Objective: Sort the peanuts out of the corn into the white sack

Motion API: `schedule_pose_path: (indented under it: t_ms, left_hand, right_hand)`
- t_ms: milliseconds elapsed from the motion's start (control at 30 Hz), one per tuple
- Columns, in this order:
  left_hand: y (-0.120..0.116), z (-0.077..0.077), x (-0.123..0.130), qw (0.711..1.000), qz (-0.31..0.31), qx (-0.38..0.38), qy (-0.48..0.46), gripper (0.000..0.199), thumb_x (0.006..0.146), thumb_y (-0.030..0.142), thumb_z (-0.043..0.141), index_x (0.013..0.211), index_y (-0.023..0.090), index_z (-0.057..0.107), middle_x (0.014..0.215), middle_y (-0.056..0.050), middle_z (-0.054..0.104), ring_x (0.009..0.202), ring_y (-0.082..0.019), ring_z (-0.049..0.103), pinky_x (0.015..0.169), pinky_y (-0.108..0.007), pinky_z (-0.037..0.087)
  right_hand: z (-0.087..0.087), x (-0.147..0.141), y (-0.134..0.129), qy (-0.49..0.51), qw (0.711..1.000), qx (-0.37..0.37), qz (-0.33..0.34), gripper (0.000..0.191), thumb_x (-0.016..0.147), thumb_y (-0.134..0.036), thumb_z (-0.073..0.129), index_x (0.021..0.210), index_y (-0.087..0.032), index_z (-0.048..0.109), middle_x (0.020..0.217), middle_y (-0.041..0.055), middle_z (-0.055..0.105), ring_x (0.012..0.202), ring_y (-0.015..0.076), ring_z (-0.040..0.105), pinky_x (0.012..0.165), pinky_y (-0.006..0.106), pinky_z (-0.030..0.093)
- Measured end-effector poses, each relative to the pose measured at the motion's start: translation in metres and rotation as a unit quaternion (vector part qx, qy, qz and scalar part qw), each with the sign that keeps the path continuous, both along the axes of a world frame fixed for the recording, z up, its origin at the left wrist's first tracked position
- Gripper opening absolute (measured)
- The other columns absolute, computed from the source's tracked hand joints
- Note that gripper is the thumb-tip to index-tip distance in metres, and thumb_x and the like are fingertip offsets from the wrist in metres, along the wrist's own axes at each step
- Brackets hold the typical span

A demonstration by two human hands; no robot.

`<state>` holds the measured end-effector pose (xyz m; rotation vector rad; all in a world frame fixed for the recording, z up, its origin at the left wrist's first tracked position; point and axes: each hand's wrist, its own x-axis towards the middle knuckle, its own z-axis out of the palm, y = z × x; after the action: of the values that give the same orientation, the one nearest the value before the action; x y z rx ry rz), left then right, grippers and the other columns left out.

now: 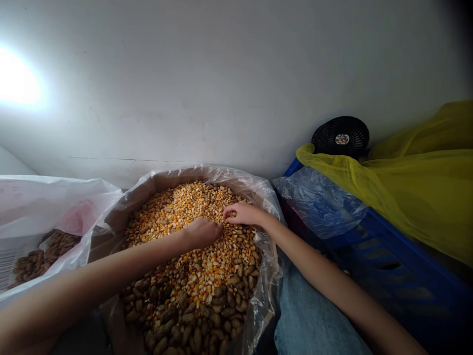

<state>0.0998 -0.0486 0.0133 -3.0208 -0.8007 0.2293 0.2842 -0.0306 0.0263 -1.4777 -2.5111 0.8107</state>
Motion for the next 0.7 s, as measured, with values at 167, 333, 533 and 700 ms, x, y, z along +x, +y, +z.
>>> schedule_pose_path:
  t_ms: [167,333,533,700]
  left_hand:
    - [0.001,0.011,0.000,0.999,0.011,-0.019,0.028,0.027,0.082,0.026,0.030,0.093,0.012,0.051,0.068,-0.010,0.062,0.059,-0.023,0.060,0.048,-0.029,0.043]
    - [0.003,0.017,-0.001,0.998,0.028,-0.051,0.035,0.030,0.083,0.028,0.027,0.097,0.015,0.050,0.071,-0.009,0.063,0.064,-0.023,0.061,0.052,-0.030,0.044]
    - [0.007,0.019,-0.004,0.996,0.028,-0.075,0.029,0.030,0.083,0.029,0.025,0.095,0.017,0.050,0.074,-0.009,0.063,0.063,-0.022,0.060,0.051,-0.030,0.044]
    - [0.009,0.019,-0.004,0.995,0.035,-0.090,0.034,0.029,0.082,0.030,0.027,0.093,0.018,0.050,0.074,-0.008,0.063,0.063,-0.021,0.060,0.052,-0.029,0.044]
  right_hand:
    - [0.001,0.001,-0.001,0.016,0.999,-0.038,0.013,0.021,0.066,-0.024,0.053,0.083,-0.021,0.064,0.077,-0.0002,0.063,0.071,0.0141,0.053,0.062,0.021,0.036]
    - [-0.002,0.002,-0.001,0.023,0.998,-0.061,0.006,0.023,0.064,-0.023,0.056,0.086,-0.020,0.063,0.077,-0.0002,0.061,0.067,0.0132,0.052,0.060,0.021,0.036]
    - [-0.005,0.002,0.002,0.060,0.997,-0.053,-0.019,0.019,0.067,-0.028,0.053,0.081,-0.018,0.060,0.074,-0.0001,0.057,0.064,0.0117,0.048,0.058,0.022,0.033]
    - [-0.001,0.001,0.001,0.112,0.990,-0.069,-0.050,0.020,0.070,-0.033,0.052,0.081,-0.017,0.057,0.067,-0.0021,0.051,0.056,0.0086,0.043,0.054,0.021,0.032]
